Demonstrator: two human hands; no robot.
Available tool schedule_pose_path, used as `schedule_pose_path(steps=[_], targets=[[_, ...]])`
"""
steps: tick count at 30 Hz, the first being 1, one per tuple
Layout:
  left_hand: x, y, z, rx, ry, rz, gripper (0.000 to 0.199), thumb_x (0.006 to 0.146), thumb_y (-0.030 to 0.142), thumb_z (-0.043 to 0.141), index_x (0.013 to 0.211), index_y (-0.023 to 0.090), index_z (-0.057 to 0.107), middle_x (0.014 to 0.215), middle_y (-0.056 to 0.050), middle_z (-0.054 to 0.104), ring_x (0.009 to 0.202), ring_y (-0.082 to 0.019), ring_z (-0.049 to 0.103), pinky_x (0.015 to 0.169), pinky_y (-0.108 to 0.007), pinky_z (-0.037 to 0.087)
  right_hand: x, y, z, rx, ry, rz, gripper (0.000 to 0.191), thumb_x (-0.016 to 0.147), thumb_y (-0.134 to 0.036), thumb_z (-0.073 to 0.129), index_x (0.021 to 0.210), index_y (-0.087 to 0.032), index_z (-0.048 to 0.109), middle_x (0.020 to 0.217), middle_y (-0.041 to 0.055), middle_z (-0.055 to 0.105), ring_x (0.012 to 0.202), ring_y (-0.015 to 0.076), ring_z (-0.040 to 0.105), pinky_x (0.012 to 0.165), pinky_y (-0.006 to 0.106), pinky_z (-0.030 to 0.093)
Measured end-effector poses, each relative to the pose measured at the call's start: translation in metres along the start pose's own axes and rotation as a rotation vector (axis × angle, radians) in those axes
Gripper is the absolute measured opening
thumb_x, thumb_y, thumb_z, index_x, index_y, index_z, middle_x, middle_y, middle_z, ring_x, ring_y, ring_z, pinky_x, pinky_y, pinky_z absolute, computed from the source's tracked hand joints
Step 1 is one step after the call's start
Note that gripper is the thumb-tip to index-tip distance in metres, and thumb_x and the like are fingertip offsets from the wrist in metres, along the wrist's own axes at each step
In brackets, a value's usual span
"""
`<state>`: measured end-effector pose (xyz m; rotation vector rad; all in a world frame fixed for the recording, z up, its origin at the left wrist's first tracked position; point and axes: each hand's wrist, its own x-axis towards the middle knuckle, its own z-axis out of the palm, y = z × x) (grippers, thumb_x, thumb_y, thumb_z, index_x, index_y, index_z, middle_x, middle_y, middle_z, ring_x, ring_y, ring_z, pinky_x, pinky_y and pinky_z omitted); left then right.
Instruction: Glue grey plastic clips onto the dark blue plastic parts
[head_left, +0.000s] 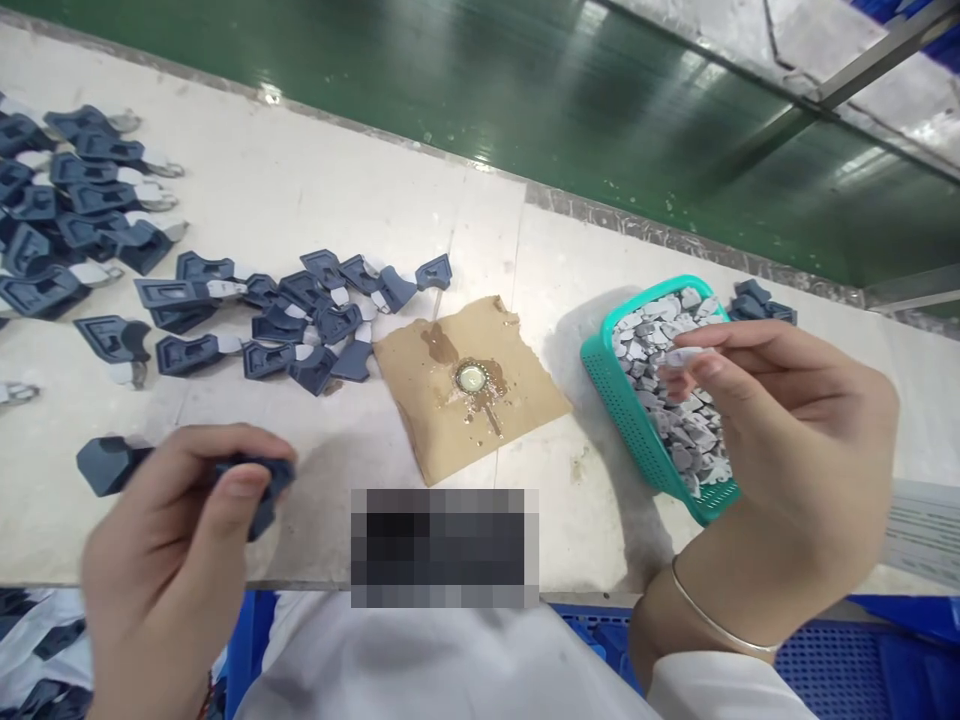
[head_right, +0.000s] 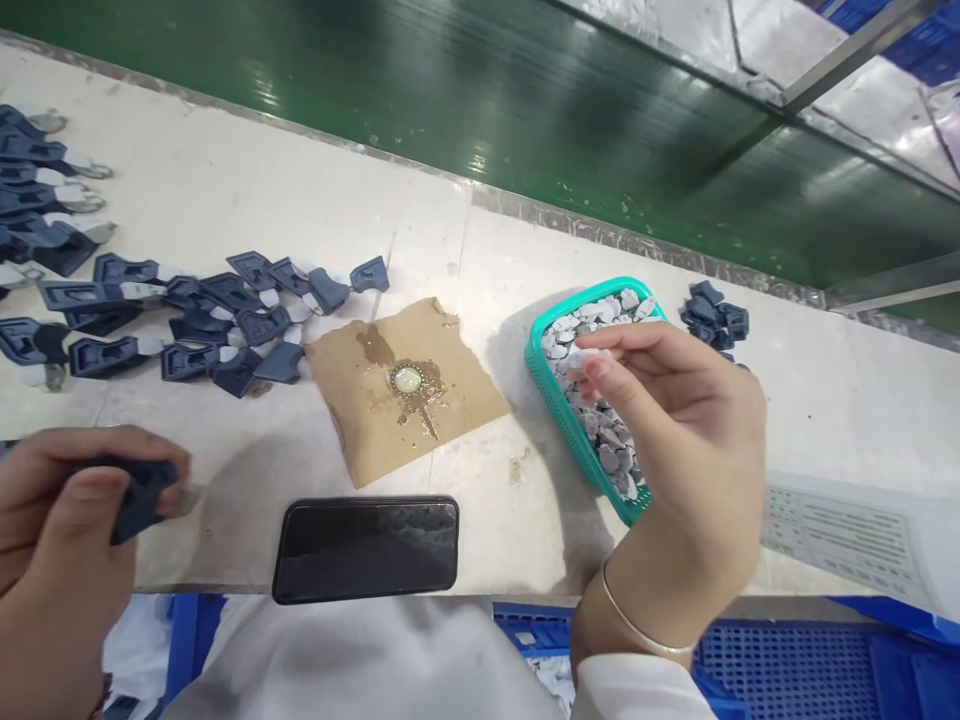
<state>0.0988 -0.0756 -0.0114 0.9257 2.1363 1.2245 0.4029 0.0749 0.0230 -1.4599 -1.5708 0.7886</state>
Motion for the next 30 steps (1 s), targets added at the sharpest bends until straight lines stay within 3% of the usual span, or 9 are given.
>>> schedule_pose_path(steps=[3,5,8,10,15,23,26,30], targets=[[0.001,0.02,0.018,-0.222,-0.271,-0.152,0.023,0.103,0.042,0.06,0.091,0.024,0.068,0.074,0.003,0.058,0.063,-0.011,0.052,0.062,-0.026,0.041,-0.005,-0.006,0.014,0.119,-0.077,0.025,0.007,0.088,-0.021,0.079,0.087,-0.026,0.084,0.067,-0.0005,0.07,0.059,0.0111,0.062,0.055,0.025,0.05],[0.005,0.019,0.024,-0.233,-0.452,-0.2,0.026,0.105,0.048,0.055,0.103,0.026,0.068,0.072,0.004,0.056,0.062,-0.012,0.053,0.062,-0.026,0.043,-0.008,-0.009,0.022,0.192,-0.154,0.053,0.007,0.091,-0.023,0.078,0.088,-0.026,0.083,0.065,-0.0017,0.069,0.058,0.0099,0.061,0.052,0.023,0.047],[0.008,0.009,0.031,-0.196,-0.609,-0.182,0.028,0.107,0.047,0.051,0.126,0.03,0.063,0.08,0.002,0.062,0.069,-0.014,0.058,0.067,-0.026,0.048,-0.011,-0.007,0.035,0.265,-0.245,0.085,0.008,0.094,-0.027,0.077,0.087,-0.025,0.079,0.065,-0.0028,0.068,0.057,0.009,0.059,0.049,0.021,0.043],[0.009,0.006,0.037,-0.207,-0.645,-0.163,0.027,0.106,0.044,0.055,0.129,0.032,0.062,0.085,0.002,0.065,0.075,-0.014,0.062,0.07,-0.025,0.05,-0.013,-0.001,0.044,0.247,-0.269,0.07,0.011,0.095,-0.029,0.077,0.086,-0.024,0.076,0.068,-0.0024,0.069,0.059,0.0091,0.058,0.052,0.021,0.043],[0.012,0.008,0.053,-0.294,-0.664,-0.087,0.014,0.098,0.036,0.068,0.109,0.028,0.073,0.095,0.001,0.074,0.089,-0.014,0.07,0.079,-0.022,0.054,-0.015,0.013,0.068,-0.005,-0.33,-0.116,0.016,0.099,-0.029,0.071,0.084,-0.022,0.07,0.071,-0.0025,0.067,0.064,0.0106,0.056,0.058,0.024,0.042],[0.016,0.003,0.065,-0.269,-0.674,0.023,0.014,0.099,0.029,0.068,0.111,0.028,0.075,0.105,0.003,0.081,0.097,-0.014,0.076,0.082,-0.02,0.057,-0.012,0.013,0.094,-0.216,-0.503,-0.418,0.018,0.105,-0.026,0.06,0.088,-0.022,0.064,0.077,0.0002,0.068,0.066,0.0134,0.059,0.063,0.027,0.043],[0.016,0.002,0.067,-0.269,-0.67,0.058,0.013,0.099,0.028,0.068,0.11,0.028,0.074,0.105,0.004,0.082,0.095,-0.011,0.077,0.082,-0.017,0.058,-0.012,0.015,0.098,-0.29,-0.531,-0.456,0.02,0.106,-0.028,0.058,0.087,-0.023,0.062,0.078,0.0021,0.071,0.07,0.0162,0.062,0.066,0.03,0.045],[0.016,0.001,0.068,-0.244,-0.674,0.075,0.013,0.099,0.028,0.068,0.11,0.027,0.073,0.106,0.005,0.082,0.093,-0.009,0.077,0.082,-0.015,0.057,-0.011,0.016,0.096,-0.266,-0.523,-0.406,0.019,0.106,-0.027,0.058,0.088,-0.024,0.062,0.078,0.0013,0.069,0.069,0.016,0.061,0.065,0.03,0.045]])
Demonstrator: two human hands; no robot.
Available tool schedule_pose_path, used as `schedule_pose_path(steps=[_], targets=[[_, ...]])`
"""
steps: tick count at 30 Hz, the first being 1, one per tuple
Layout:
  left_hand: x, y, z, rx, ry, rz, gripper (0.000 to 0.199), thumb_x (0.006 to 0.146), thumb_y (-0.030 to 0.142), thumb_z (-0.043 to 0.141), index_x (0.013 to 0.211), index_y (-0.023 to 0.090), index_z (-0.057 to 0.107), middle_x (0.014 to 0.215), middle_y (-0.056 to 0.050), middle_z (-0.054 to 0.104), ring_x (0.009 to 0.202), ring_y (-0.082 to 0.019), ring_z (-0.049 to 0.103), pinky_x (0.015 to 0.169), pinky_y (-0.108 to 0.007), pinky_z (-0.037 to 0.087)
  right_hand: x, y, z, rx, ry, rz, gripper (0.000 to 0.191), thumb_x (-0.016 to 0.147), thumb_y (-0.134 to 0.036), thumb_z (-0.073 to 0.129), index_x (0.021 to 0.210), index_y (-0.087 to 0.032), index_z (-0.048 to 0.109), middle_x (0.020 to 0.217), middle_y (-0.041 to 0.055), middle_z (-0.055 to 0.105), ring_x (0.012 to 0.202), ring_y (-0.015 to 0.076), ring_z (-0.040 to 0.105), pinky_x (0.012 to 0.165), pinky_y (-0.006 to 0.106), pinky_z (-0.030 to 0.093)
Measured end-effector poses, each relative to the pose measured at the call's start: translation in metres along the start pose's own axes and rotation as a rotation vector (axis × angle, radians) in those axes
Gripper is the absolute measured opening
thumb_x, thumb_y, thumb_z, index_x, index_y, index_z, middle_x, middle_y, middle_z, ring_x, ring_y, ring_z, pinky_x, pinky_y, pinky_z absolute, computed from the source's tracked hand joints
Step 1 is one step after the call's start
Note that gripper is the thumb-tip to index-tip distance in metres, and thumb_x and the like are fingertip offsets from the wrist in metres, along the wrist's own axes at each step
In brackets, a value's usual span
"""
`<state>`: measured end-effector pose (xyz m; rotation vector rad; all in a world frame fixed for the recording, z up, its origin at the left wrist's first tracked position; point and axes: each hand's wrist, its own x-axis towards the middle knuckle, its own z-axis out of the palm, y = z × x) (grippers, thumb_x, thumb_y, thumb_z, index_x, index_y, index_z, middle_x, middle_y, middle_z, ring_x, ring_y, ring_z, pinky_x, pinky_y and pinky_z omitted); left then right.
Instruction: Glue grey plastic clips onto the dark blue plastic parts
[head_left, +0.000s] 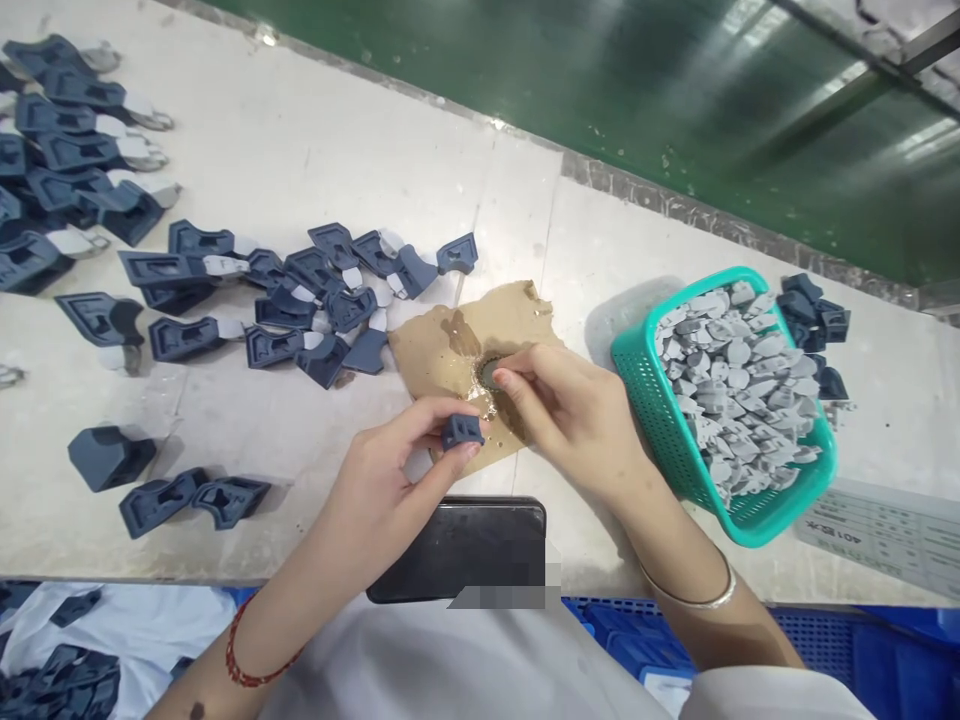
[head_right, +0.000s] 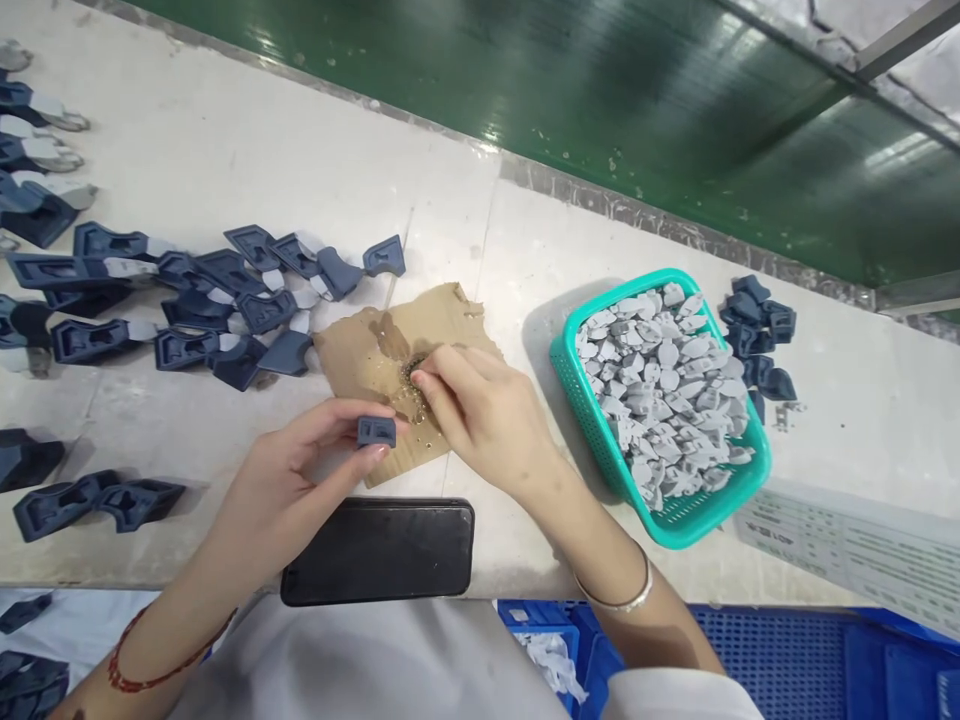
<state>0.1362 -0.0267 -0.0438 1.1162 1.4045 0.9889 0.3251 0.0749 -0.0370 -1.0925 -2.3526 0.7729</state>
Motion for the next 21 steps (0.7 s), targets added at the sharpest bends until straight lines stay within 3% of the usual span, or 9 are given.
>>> schedule_pose_path(steps=[4,7,12,21], targets=[[-0.0011,0.0006,0.0,0.028,-0.002,0.003,0.014,0.099,0.027,0.067,0.112,0.028,0.073,0.106,0.006,0.082,0.092,-0.008,0.076,0.078,-0.013,0.057,0.0008,0.0002,-0.0019,0.067,0.079,0.056,0.016,0.105,-0.026,0.06,0.09,-0.023,0.064,0.075,-0.0012,0.065,0.064,0.0132,0.055,0.063,0.028,0.042],[-0.0008,0.0014,0.0009,-0.003,0.01,0.014,0.013,0.099,0.026,0.068,0.111,0.028,0.072,0.106,0.007,0.082,0.093,-0.007,0.077,0.085,-0.012,0.057,0.0017,0.0011,-0.0008,0.042,0.044,0.042,0.016,0.104,-0.025,0.061,0.088,-0.023,0.063,0.075,-0.0013,0.064,0.063,0.0127,0.054,0.062,0.028,0.04],[-0.001,0.0021,0.0014,-0.024,0.009,0.022,0.012,0.1,0.025,0.069,0.112,0.028,0.071,0.099,0.006,0.082,0.096,-0.009,0.079,0.08,-0.014,0.058,0.0012,0.0011,0.0002,0.001,0.073,0.05,0.017,0.105,-0.026,0.059,0.089,-0.024,0.062,0.076,-0.0007,0.066,0.064,0.0138,0.056,0.062,0.029,0.041],[-0.0028,0.0031,0.0009,-0.105,0.02,0.038,0.013,0.1,0.022,0.069,0.111,0.026,0.069,0.11,0.003,0.082,0.104,-0.012,0.079,0.091,-0.018,0.062,0.0012,0.0029,0.0015,-0.043,0.055,-0.001,0.019,0.106,-0.027,0.058,0.087,-0.024,0.061,0.077,0.0014,0.066,0.067,0.0157,0.058,0.063,0.031,0.042]])
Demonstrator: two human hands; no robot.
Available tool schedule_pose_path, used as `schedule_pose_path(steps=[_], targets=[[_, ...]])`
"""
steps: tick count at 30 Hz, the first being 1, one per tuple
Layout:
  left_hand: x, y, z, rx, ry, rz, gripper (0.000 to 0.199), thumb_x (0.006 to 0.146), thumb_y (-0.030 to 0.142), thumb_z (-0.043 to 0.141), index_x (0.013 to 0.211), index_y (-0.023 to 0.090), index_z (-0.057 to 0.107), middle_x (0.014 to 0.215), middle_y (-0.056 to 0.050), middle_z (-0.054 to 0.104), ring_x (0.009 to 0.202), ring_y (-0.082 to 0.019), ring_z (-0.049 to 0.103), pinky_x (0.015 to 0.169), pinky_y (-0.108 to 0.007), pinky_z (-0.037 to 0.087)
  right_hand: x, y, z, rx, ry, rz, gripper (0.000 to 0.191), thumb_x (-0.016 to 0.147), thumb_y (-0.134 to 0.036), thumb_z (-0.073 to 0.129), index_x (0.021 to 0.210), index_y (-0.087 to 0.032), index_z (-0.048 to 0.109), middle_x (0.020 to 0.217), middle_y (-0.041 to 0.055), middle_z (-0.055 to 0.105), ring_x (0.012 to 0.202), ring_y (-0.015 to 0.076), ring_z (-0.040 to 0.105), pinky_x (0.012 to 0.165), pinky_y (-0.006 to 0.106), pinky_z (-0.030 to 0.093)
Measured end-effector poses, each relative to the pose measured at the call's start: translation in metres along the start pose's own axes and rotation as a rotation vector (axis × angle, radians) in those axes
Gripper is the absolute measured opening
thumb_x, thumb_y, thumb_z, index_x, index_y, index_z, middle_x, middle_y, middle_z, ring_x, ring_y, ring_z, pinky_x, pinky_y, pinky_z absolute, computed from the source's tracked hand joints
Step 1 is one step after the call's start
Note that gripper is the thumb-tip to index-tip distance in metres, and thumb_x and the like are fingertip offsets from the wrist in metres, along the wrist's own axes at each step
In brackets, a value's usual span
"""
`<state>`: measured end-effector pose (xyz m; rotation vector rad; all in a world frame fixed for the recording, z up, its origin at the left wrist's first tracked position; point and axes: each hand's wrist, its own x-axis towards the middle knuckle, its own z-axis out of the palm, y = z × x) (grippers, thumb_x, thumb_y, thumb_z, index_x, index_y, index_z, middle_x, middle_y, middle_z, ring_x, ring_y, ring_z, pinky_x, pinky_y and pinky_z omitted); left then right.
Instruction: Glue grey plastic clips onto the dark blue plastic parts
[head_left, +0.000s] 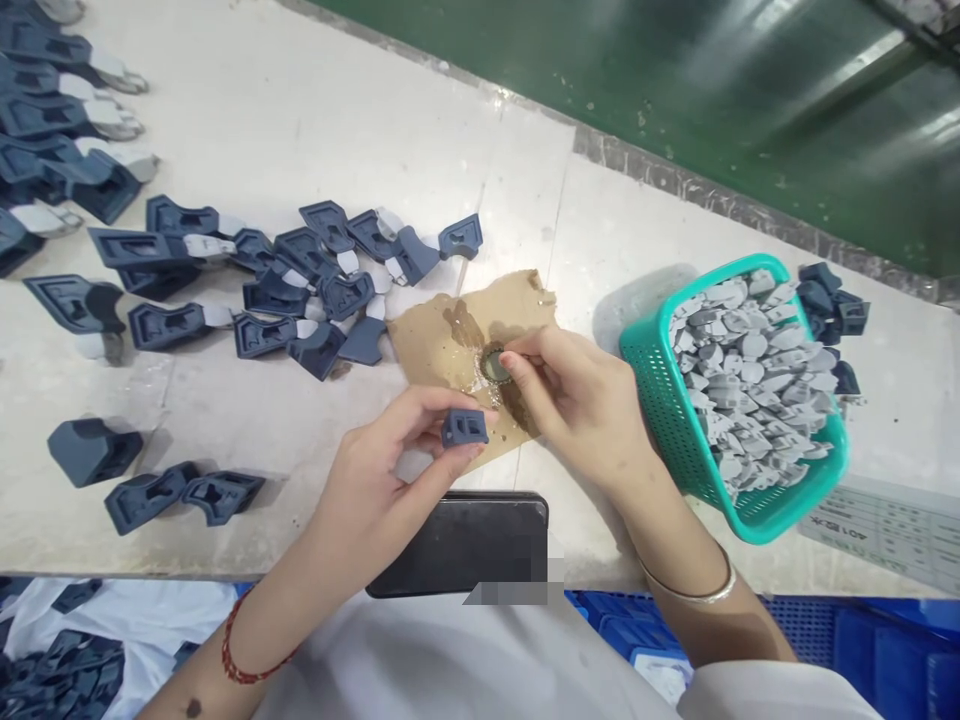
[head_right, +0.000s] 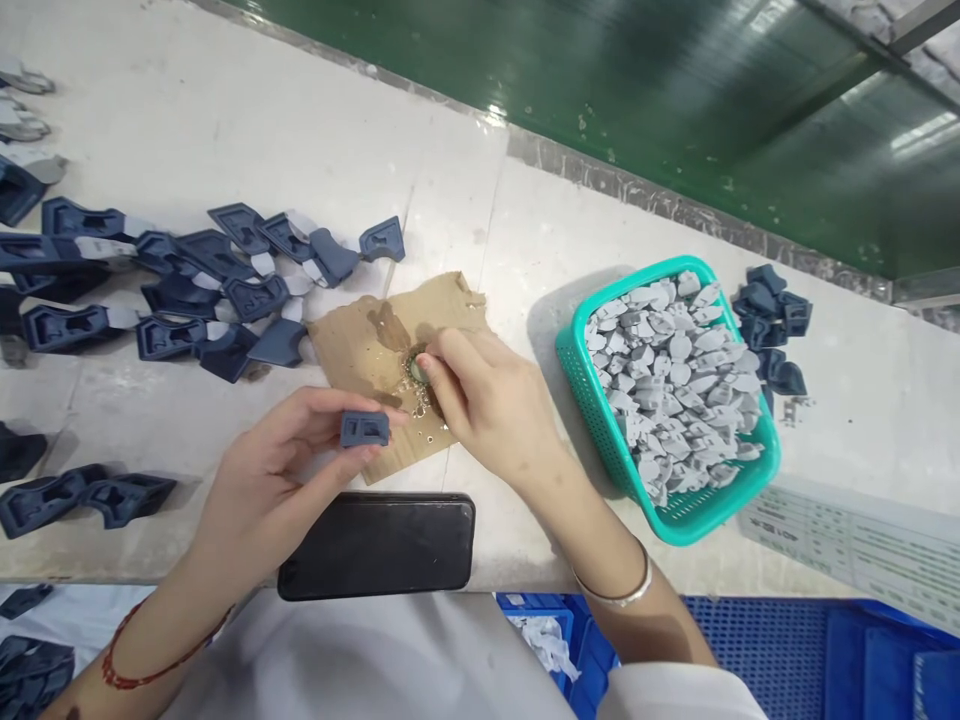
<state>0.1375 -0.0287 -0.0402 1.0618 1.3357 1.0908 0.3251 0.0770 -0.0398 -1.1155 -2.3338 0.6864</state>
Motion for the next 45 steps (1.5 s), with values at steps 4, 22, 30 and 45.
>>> schedule_pose_path(steps=[4,22,30,45], targets=[[0.001,0.001,-0.001,-0.005,-0.02,0.015,0.015,0.1,0.02,0.066,0.112,0.026,0.074,0.112,0.002,0.082,0.105,-0.013,0.077,0.093,-0.02,0.061,-0.002,-0.001,-0.002,0.118,0.004,0.103,0.018,0.105,-0.029,0.06,0.088,-0.024,0.064,0.075,0.0001,0.065,0.065,0.0144,0.056,0.061,0.029,0.042],[0.003,0.002,-0.006,-0.06,-0.006,0.08,0.023,0.099,0.022,0.069,0.117,0.032,0.079,0.098,0.001,0.07,0.091,-0.013,0.068,0.084,-0.022,0.056,-0.004,-0.005,-0.003,0.953,0.079,0.412,0.023,0.095,-0.047,0.078,0.091,-0.024,0.075,0.059,-0.0053,0.057,0.052,0.0111,0.051,0.052,0.026,0.043],[-0.001,-0.004,-0.003,0.079,-0.046,0.098,0.016,0.101,0.019,0.067,0.114,0.028,0.066,0.102,0.004,0.071,0.095,-0.009,0.068,0.088,-0.017,0.053,-0.02,-0.02,-0.001,1.044,0.12,0.238,0.01,0.102,-0.04,0.071,0.103,-0.032,0.078,0.069,-0.0019,0.066,0.068,0.0171,0.067,0.057,0.03,0.052],[0.001,0.0,-0.007,0.02,-0.163,0.039,0.016,0.109,0.027,0.055,0.115,0.027,0.07,0.103,0.004,0.071,0.091,-0.009,0.065,0.083,-0.019,0.05,-0.018,-0.027,-0.001,0.893,0.08,0.255,0.007,0.1,-0.03,0.074,0.098,-0.024,0.077,0.083,-0.0009,0.074,0.069,0.0109,0.067,0.062,0.024,0.056]])
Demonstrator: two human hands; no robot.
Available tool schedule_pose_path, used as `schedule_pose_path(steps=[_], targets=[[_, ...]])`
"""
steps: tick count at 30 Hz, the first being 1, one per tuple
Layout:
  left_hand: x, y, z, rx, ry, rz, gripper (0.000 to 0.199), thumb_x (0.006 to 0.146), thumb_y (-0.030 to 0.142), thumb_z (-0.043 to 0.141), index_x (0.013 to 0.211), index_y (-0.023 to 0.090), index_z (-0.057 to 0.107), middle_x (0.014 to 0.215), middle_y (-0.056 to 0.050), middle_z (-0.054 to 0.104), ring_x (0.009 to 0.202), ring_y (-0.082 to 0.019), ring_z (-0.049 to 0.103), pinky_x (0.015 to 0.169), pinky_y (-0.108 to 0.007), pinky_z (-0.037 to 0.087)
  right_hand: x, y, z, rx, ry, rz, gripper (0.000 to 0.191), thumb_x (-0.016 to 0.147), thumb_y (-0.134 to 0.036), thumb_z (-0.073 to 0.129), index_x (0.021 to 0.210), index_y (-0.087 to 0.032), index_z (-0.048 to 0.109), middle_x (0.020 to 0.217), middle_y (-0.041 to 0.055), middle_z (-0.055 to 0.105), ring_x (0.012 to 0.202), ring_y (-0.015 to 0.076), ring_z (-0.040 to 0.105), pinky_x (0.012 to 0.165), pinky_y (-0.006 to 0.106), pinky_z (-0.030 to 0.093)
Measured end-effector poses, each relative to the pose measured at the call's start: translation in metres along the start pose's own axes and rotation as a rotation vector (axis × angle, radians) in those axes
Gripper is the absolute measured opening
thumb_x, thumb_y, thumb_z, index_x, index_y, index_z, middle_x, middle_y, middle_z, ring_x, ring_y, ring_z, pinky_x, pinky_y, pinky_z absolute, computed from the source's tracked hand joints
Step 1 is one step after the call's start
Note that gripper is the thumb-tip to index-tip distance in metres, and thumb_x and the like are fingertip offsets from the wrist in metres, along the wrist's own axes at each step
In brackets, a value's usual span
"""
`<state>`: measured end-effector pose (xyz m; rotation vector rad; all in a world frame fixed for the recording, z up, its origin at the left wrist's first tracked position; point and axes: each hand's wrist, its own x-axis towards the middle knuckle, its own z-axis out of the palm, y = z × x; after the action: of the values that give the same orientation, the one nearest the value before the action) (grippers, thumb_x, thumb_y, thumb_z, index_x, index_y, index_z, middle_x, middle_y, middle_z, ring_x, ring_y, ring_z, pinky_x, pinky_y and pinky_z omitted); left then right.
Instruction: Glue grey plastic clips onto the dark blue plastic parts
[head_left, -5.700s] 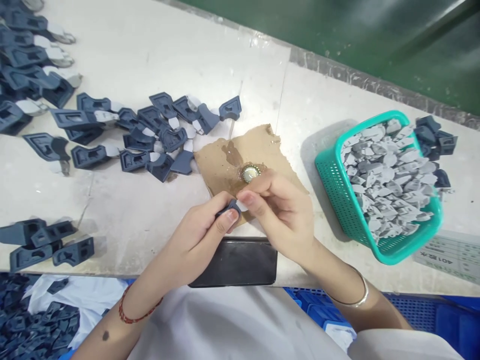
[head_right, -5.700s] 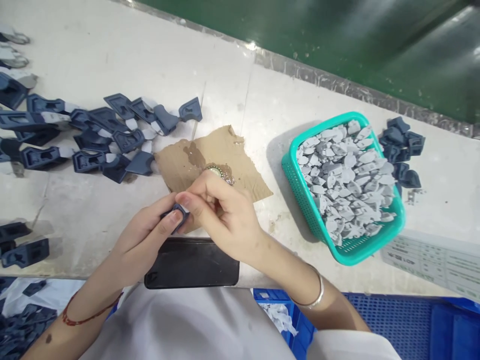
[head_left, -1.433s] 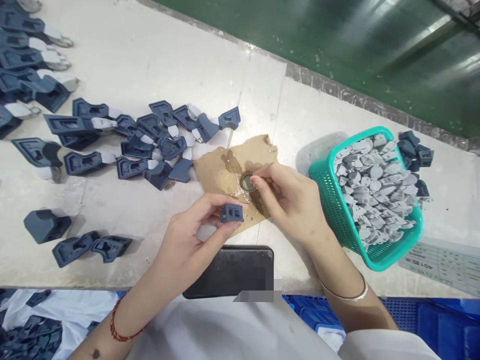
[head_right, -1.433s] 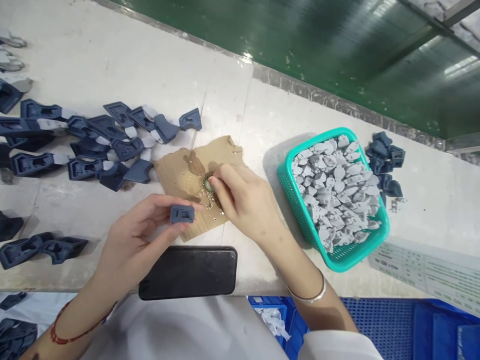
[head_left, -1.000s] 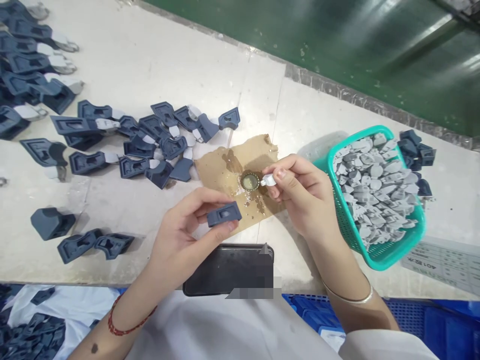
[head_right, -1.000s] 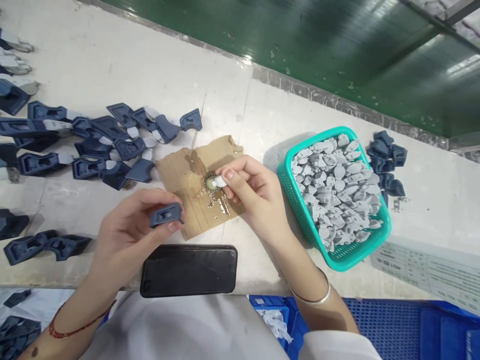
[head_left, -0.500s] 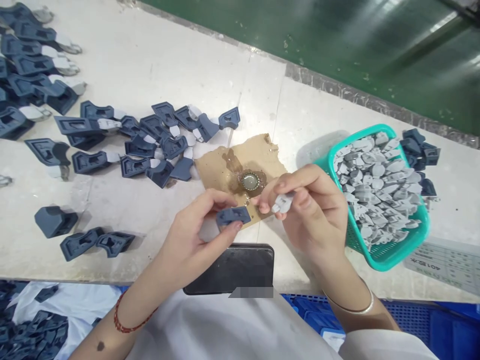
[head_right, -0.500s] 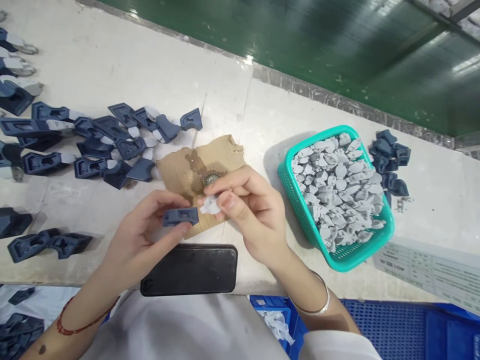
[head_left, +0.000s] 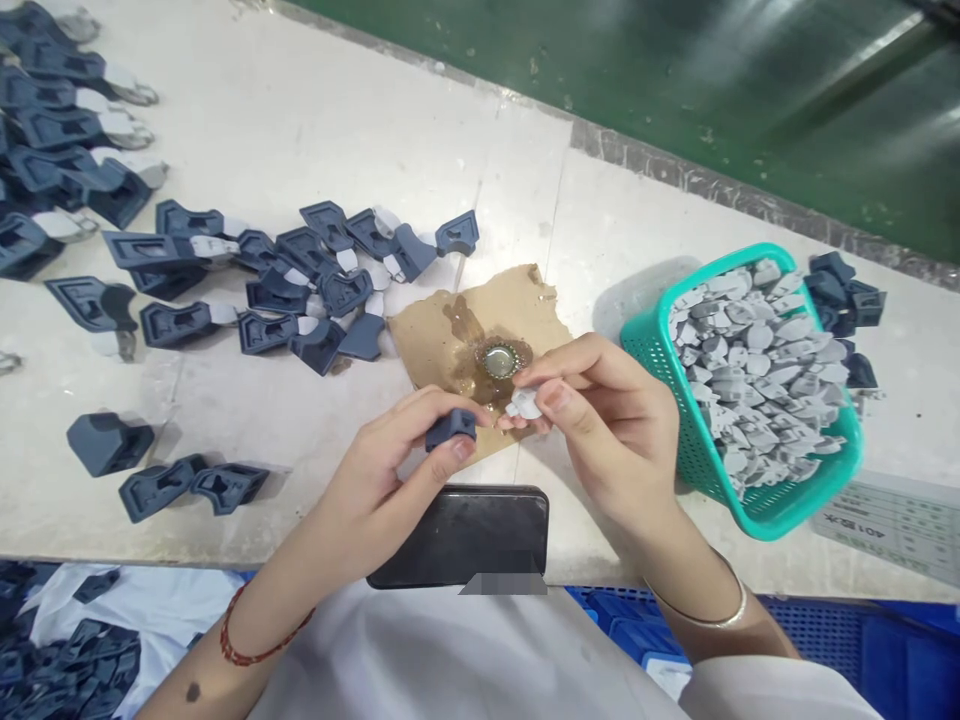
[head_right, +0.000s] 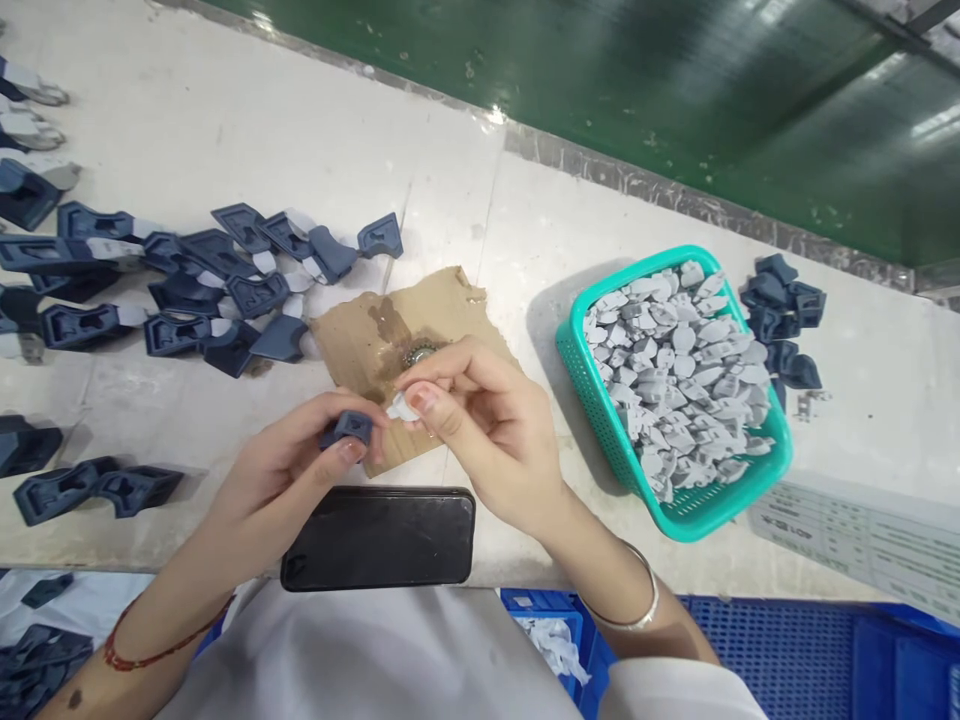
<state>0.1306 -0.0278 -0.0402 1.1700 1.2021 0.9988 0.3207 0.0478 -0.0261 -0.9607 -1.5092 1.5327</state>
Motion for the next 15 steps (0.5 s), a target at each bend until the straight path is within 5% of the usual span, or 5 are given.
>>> schedule_pose_path(steps=[15], targets=[[0.0004,-0.0018,-0.0008,0.068,-0.11,-0.024,0.019,0.113,0.033,0.046,0.116,0.027,0.064,0.101,0.006,0.067,0.093,-0.009,0.062,0.085,-0.02,0.046,0.0017,-0.0024,0.004,-0.244,-0.148,-0.075,0.008,0.103,-0.024,0.068,0.098,-0.021,0.072,0.08,-0.004,0.073,0.069,0.008,0.066,0.064,0.021,0.052]])
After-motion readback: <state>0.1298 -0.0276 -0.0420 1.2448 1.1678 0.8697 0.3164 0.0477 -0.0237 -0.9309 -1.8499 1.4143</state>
